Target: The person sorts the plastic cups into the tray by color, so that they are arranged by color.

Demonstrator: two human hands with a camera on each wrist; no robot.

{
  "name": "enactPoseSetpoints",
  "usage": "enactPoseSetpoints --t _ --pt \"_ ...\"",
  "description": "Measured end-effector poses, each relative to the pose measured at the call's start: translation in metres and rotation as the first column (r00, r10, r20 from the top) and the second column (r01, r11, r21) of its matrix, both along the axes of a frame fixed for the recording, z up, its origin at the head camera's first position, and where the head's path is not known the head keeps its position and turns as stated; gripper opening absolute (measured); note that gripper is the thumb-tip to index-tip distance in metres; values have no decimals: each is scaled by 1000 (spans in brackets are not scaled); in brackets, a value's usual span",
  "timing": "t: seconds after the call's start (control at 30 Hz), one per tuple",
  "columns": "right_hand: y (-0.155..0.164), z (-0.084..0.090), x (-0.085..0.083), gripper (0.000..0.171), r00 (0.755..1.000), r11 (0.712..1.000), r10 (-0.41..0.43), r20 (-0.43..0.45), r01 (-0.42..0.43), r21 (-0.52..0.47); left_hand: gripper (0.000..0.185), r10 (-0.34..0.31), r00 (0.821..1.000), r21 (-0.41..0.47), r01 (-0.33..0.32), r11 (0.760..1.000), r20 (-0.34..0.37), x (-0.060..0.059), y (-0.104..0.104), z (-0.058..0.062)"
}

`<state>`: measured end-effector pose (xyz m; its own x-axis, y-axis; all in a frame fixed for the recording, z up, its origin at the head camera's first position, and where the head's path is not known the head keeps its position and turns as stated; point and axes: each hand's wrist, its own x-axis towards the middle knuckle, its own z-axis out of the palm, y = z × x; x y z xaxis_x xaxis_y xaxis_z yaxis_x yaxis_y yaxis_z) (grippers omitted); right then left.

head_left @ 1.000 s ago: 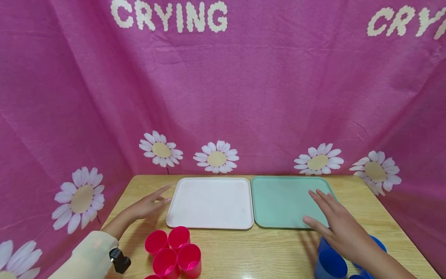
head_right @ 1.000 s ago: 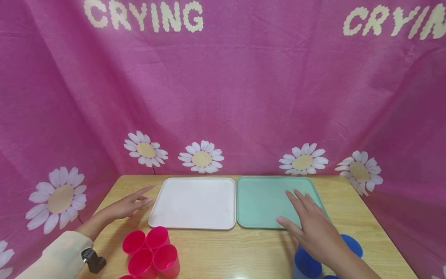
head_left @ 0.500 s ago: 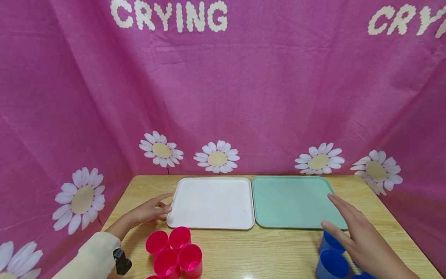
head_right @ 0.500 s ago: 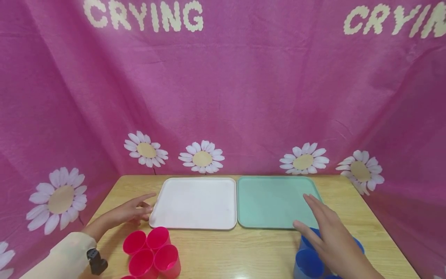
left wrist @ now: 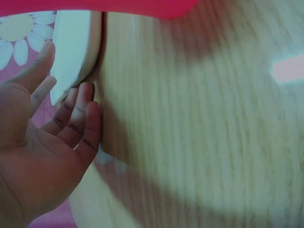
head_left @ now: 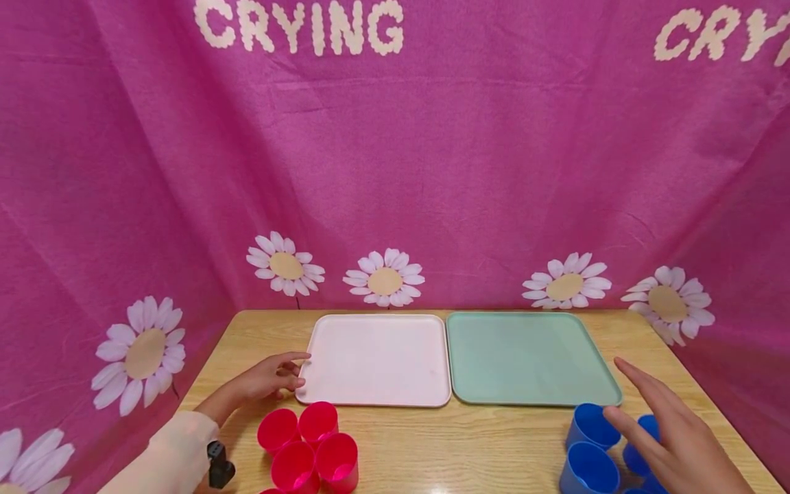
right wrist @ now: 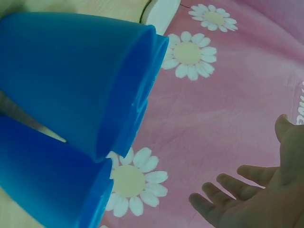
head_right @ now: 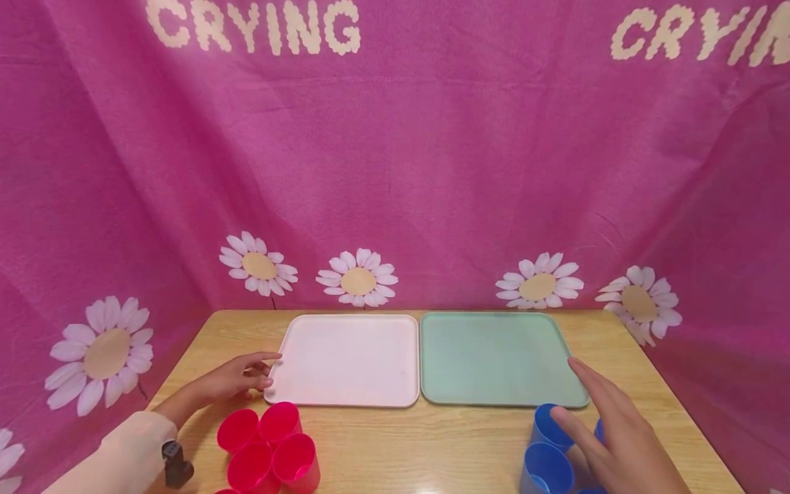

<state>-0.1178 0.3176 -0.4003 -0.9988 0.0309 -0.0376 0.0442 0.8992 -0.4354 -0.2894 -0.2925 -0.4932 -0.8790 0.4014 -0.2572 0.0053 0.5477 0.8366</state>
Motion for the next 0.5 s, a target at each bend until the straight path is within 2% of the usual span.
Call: enactPoseSetpoints --t 0.13,0.3,0.37,0.5 --pt "7 -3 5 95 999 1000 -19 38 20 -19 59 -9 1000 1 9 1000 -18 2 0 -3" --pt "20 -14 12 99 995 993 -51 85 60 -104 55 -18 999 -30 16 999 -51 3 3 -5" --pt "26 -21 15 97 996 988 -61 67 70 -140 53 -7 998 -42 4 999 -63 3 5 -6" --pt "35 -39 23 90 996 977 -81 -24 75 -198 50 30 996 -65 -35 997 -80 3 6 -11"
